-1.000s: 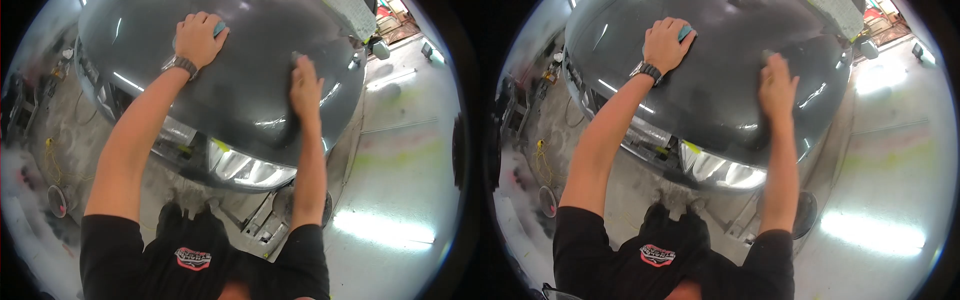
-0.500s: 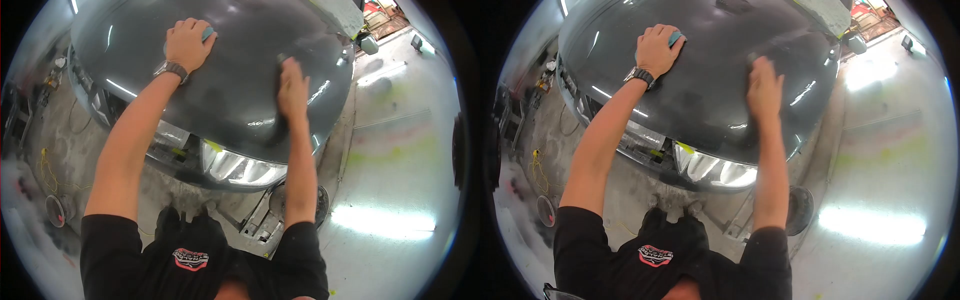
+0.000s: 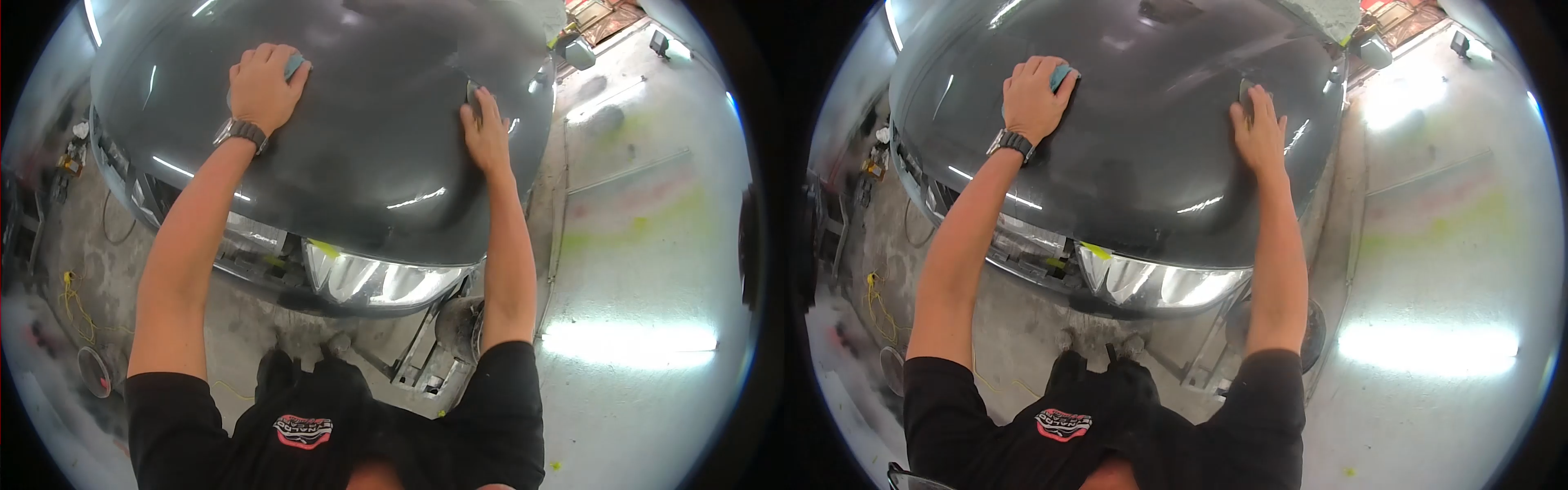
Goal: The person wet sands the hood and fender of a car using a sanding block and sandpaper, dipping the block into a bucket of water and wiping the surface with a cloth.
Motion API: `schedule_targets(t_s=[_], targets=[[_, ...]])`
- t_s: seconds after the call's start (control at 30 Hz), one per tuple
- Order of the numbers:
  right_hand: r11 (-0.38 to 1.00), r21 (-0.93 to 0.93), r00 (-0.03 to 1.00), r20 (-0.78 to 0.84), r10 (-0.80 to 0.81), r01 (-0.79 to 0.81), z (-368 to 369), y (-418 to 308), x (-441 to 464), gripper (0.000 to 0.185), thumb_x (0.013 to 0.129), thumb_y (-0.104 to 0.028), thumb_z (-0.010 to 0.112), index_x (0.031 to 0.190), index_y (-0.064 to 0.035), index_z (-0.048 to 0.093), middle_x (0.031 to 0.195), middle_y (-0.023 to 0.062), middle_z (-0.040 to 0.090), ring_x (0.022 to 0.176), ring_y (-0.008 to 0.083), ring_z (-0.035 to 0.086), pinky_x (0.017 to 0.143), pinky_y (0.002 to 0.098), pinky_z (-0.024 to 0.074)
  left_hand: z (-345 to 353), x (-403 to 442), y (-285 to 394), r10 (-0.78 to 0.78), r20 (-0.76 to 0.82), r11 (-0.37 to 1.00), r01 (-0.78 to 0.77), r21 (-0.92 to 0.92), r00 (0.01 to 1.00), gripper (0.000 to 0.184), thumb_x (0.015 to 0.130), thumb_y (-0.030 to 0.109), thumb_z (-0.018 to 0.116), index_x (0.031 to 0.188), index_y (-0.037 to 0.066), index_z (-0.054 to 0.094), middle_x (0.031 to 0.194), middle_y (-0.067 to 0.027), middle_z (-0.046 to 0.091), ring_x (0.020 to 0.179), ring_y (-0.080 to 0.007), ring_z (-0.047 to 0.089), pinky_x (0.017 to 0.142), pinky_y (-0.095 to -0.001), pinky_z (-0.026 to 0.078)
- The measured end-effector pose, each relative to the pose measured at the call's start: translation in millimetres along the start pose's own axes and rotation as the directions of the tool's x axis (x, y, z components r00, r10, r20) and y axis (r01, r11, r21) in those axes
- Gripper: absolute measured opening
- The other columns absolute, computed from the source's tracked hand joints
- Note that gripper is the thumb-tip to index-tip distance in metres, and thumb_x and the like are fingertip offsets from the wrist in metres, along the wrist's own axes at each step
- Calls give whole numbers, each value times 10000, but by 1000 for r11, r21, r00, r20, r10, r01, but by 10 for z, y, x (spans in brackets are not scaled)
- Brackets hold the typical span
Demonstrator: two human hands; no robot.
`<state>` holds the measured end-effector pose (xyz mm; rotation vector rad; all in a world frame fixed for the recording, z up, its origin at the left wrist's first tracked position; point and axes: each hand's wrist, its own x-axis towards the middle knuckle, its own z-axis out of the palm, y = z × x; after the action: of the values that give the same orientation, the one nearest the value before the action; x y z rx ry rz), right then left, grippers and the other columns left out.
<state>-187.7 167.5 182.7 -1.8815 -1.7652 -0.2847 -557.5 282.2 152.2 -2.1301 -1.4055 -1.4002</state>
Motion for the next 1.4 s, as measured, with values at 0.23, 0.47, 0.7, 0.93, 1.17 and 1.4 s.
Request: schedule_targets(t_s=[0.23,0.47,0.7,0.93,1.17,1.4], targets=[[958,20,931,230,-284,287,160,-903,-1677,682,993,-261,587,1600,-42,369,1694,183,333,1566,403,309,1234,672,213,-13,14,14,0,27,1000,-1,22,1000,236,918,363,744,1073,186,742,1106,6,712,1067,-274,645,923,-450,477],[980,-77,982,-64,179,-184,-88,630,-3,523,1040,-160,524,1542,-47,433,1621,204,429,1514,408,377,1199,667,275,-45,42,68,-28,61,998,25,53,998,250,937,389,732,1083,187,743,1126,3,714,1084,-277,650,933,-460,488],[984,63,981,90,-173,168,5,-527,-1812,616,990,-209,617,1579,-118,459,1664,152,412,1543,382,374,1239,650,247,-35,35,48,-16,64,998,13,56,998,252,932,385,732,1086,186,743,1134,-4,717,1085,-281,650,931,-466,489],[995,46,992,-93,91,-87,-17,933,63,429,1118,-301,454,1483,-97,550,1596,157,497,1466,396,463,1215,631,298,-83,64,93,-37,99,995,28,91,994,268,940,388,724,1099,173,743,1135,-13,715,1084,-287,651,923,-469,488],[982,181,998,-54,-42,51,-19,-433,-1985,468,1028,-162,598,1489,-86,571,1610,134,500,1499,376,448,1235,654,243,-46,72,81,-1,75,995,-6,96,997,267,946,393,718,1088,167,737,1134,-20,709,1081,-299,649,924,-475,486],[972,114,970,-109,216,-204,-255,1043,-266,410,1108,-298,482,1455,-115,601,1579,136,528,1466,365,479,1207,668,282,-52,52,108,-37,123,995,25,97,992,277,960,409,708,1096,169,734,1141,-29,705,1075,-311,644,922,-483,488]])
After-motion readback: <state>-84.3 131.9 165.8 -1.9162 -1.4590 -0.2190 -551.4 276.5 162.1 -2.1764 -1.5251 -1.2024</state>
